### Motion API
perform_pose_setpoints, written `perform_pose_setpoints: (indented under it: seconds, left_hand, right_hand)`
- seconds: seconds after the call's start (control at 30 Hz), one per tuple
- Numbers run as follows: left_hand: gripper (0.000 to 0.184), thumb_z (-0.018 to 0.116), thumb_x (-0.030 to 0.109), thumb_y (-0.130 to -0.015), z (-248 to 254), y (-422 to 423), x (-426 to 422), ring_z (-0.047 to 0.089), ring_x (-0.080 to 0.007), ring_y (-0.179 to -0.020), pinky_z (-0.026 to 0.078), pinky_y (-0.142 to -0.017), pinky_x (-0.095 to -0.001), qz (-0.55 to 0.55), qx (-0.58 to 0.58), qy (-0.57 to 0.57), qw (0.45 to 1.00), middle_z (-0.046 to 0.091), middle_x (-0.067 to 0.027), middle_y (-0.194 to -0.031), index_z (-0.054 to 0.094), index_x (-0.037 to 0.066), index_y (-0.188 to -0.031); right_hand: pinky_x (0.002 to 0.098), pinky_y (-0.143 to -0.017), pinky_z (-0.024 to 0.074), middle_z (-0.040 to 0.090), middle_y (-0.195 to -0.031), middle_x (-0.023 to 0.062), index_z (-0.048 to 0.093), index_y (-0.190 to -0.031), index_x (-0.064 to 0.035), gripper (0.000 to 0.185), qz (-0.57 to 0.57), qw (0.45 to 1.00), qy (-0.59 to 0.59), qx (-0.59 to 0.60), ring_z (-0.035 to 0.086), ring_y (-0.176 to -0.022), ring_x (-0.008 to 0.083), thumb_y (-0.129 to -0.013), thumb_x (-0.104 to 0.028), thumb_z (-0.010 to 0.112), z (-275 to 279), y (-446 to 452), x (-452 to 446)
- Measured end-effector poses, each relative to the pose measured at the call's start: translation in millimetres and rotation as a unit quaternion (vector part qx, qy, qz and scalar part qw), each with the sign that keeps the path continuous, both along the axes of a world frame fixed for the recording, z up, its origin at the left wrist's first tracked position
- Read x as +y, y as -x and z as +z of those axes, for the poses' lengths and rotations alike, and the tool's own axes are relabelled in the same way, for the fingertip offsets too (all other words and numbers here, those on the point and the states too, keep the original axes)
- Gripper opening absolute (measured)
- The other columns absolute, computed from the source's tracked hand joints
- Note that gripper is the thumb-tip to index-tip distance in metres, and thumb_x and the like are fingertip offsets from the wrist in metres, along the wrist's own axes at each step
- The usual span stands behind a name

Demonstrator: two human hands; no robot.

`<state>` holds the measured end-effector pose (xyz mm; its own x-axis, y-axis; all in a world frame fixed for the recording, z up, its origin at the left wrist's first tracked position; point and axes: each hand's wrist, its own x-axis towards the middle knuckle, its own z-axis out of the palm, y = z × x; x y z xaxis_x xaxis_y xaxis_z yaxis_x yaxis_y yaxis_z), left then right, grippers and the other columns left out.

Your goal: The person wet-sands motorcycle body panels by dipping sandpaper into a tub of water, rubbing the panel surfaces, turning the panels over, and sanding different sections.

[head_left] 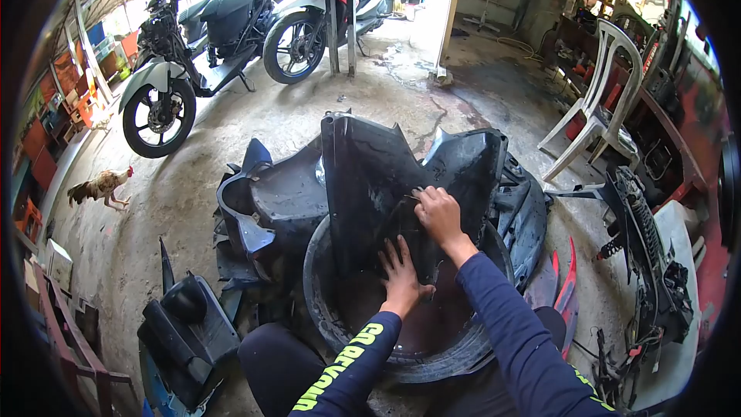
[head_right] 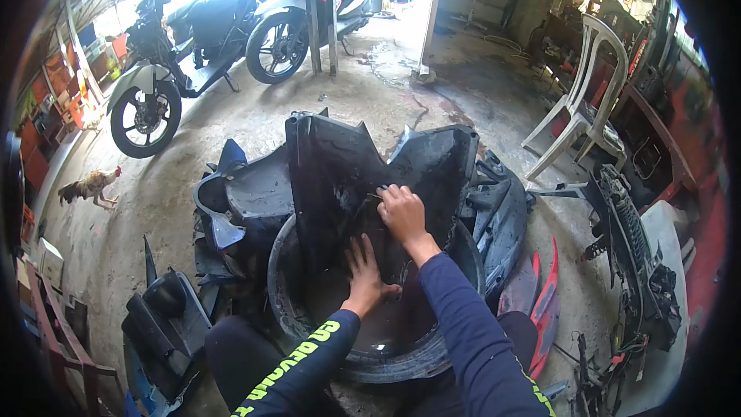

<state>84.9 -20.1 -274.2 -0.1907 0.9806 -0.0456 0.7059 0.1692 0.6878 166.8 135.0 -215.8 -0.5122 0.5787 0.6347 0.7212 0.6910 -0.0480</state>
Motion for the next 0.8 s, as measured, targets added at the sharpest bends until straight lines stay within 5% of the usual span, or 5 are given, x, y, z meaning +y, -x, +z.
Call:
perform_pose_setpoints:
  seconds: [0.27,0.8]
  left_hand:
    - [0.149,0.096,0.030,-0.056,3,0,2,0.005,-0.0552,-0.148,0.035,-0.099,-0.0790,-0.002,-0.007,0.013,1.000,-0.005,-0.0252,-0.164,-0.010,0.014,-0.159]
    - [0.153,0.096,0.031,-0.054,1,0,2,0.000,-0.0570,-0.147,0.035,-0.103,-0.0748,-0.012,-0.004,0.016,1.000,-0.010,-0.0272,-0.163,-0.014,0.010,-0.157]
  right_hand:
    - [0.0401,-0.070,0.0517,0.063,-0.087,0.0071,0.070,-0.093,-0.0090,0.016,-0.045,0.998,0.014,0.037,0.063,-0.086,0.0257,-0.081,-0.017,0.065,4,9,-7]
    - [0.0408,-0.069,0.0498,0.062,-0.085,0.0060,0.071,-0.097,-0.0095,0.018,-0.026,0.998,0.015,0.062,0.063,-0.084,0.0240,-0.080,-0.015,0.065,0,8,-9]
